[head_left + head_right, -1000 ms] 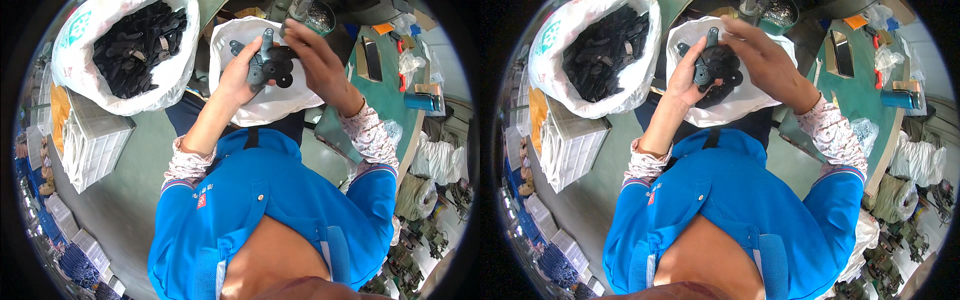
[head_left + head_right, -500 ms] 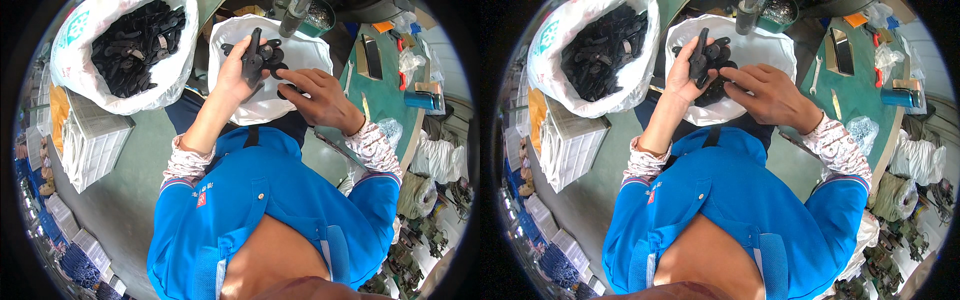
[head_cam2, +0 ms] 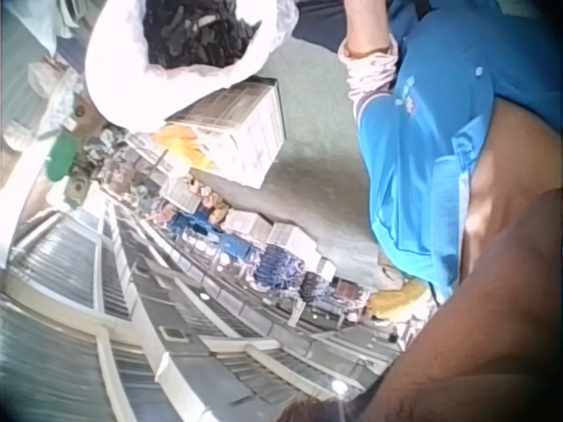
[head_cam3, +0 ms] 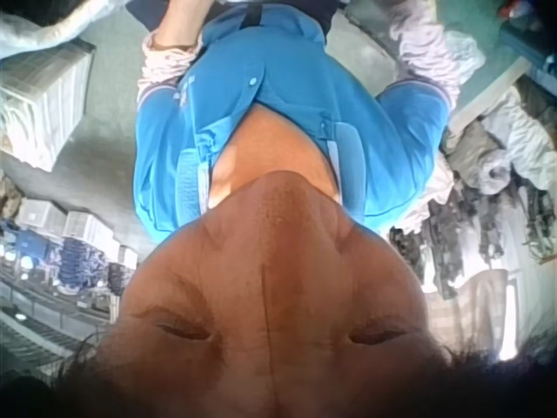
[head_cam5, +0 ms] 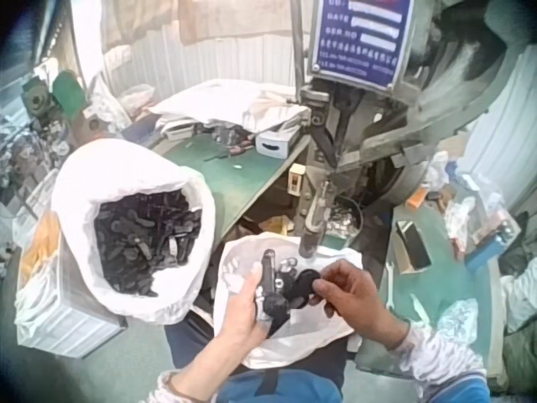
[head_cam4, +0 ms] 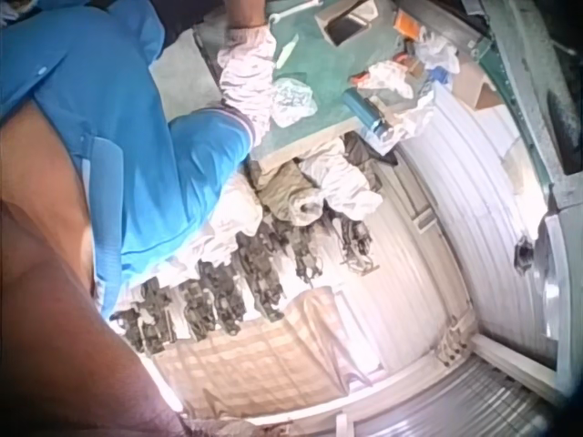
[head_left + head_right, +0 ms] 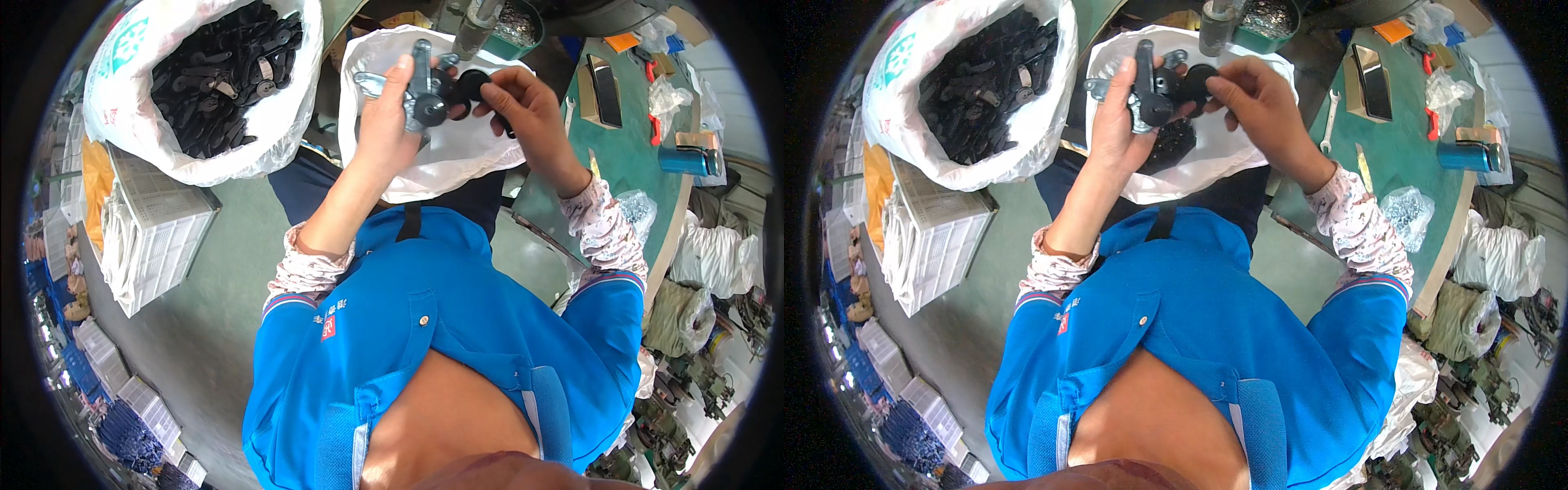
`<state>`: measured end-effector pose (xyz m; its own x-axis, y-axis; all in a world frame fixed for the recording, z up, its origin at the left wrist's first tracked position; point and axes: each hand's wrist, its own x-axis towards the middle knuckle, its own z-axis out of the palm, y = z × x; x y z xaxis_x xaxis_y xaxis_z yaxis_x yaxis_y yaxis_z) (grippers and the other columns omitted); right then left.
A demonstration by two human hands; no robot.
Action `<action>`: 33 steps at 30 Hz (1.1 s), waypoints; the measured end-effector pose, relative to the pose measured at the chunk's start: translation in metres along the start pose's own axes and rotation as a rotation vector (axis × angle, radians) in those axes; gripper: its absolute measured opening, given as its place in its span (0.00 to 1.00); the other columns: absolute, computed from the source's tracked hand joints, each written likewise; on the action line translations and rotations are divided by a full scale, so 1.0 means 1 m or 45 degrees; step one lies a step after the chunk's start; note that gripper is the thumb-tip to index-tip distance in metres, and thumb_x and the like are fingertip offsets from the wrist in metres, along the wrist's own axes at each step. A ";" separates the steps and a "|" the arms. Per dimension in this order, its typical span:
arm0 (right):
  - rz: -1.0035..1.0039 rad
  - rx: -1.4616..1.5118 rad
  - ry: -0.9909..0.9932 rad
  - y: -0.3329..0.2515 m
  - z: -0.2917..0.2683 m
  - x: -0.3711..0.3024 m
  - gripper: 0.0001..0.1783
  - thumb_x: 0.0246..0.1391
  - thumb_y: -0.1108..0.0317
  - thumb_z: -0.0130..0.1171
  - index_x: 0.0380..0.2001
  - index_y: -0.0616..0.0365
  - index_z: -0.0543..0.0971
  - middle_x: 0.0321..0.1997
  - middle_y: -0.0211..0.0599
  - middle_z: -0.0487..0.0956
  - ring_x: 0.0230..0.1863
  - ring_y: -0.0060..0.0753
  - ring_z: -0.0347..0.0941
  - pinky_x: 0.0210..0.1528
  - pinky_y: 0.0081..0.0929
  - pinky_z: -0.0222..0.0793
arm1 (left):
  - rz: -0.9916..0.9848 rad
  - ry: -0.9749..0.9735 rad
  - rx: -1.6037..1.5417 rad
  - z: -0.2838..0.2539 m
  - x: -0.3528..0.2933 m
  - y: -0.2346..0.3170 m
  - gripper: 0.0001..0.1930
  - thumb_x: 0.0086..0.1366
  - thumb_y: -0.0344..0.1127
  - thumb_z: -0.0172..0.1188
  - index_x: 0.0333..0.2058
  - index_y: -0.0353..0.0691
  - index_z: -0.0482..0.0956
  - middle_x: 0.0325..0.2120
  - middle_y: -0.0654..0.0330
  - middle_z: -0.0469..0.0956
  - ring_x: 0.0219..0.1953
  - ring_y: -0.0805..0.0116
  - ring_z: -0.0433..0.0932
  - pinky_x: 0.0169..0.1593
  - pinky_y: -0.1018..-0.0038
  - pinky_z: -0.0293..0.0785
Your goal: The person picks black plastic components from a white sack and assembles them by hand, inserting smaller pieces into larger ones. The assembled units are placed into a second white sack. The process is repeated continuously throughout the clip.
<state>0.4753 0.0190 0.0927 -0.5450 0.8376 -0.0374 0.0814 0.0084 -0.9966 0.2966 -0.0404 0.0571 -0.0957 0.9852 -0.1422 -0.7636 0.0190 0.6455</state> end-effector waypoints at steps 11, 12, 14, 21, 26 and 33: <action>-0.127 -0.006 0.249 -0.096 -0.029 0.085 0.12 0.59 0.73 0.50 0.44 0.68 0.74 0.24 0.36 0.78 0.14 0.21 0.69 0.17 0.18 0.66 | -0.030 0.190 -0.062 -0.003 0.004 0.006 0.20 0.67 0.50 0.49 0.47 0.39 0.69 0.43 0.49 0.76 0.44 0.62 0.77 0.41 0.67 0.78; -0.090 -0.025 0.238 -0.097 -0.031 0.090 0.11 0.59 0.73 0.50 0.43 0.68 0.74 0.23 0.36 0.77 0.13 0.21 0.69 0.15 0.18 0.65 | -0.018 0.195 -0.063 -0.002 0.004 0.006 0.20 0.67 0.50 0.49 0.47 0.39 0.69 0.43 0.49 0.76 0.44 0.62 0.77 0.41 0.67 0.78; -0.015 -0.062 0.213 -0.100 -0.030 0.098 0.10 0.59 0.72 0.50 0.40 0.68 0.74 0.21 0.35 0.77 0.11 0.21 0.68 0.11 0.17 0.63 | 0.004 0.213 -0.088 -0.001 0.005 0.007 0.20 0.67 0.49 0.49 0.47 0.38 0.69 0.43 0.48 0.75 0.44 0.62 0.77 0.42 0.65 0.79; -0.018 0.091 0.067 -0.035 -0.029 0.066 0.18 0.59 0.59 0.54 0.47 0.59 0.73 0.35 0.32 0.78 0.25 0.19 0.73 0.21 0.16 0.64 | 0.223 0.235 -0.048 -0.001 0.016 0.006 0.20 0.67 0.47 0.51 0.46 0.35 0.69 0.43 0.48 0.75 0.46 0.60 0.76 0.43 0.61 0.80; 0.102 -0.004 -0.045 0.004 0.022 0.012 0.19 0.52 0.54 0.62 0.36 0.61 0.77 0.32 0.34 0.78 0.24 0.21 0.76 0.16 0.12 0.62 | 0.274 0.152 0.018 0.006 0.018 -0.007 0.20 0.67 0.46 0.52 0.45 0.33 0.70 0.42 0.51 0.76 0.46 0.62 0.76 0.45 0.65 0.77; -0.395 -0.316 0.180 0.002 -0.004 0.007 0.09 0.50 0.73 0.61 0.35 0.65 0.76 0.32 0.32 0.78 0.36 0.20 0.75 0.39 0.17 0.71 | 0.109 0.208 -0.045 -0.011 0.031 -0.008 0.18 0.68 0.46 0.49 0.45 0.36 0.71 0.41 0.51 0.75 0.45 0.59 0.76 0.45 0.59 0.79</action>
<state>0.4745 0.0269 0.0904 -0.4572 0.8410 0.2893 0.1393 0.3890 -0.9106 0.2930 -0.0118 0.0397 -0.2614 0.9421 -0.2099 -0.7700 -0.0724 0.6340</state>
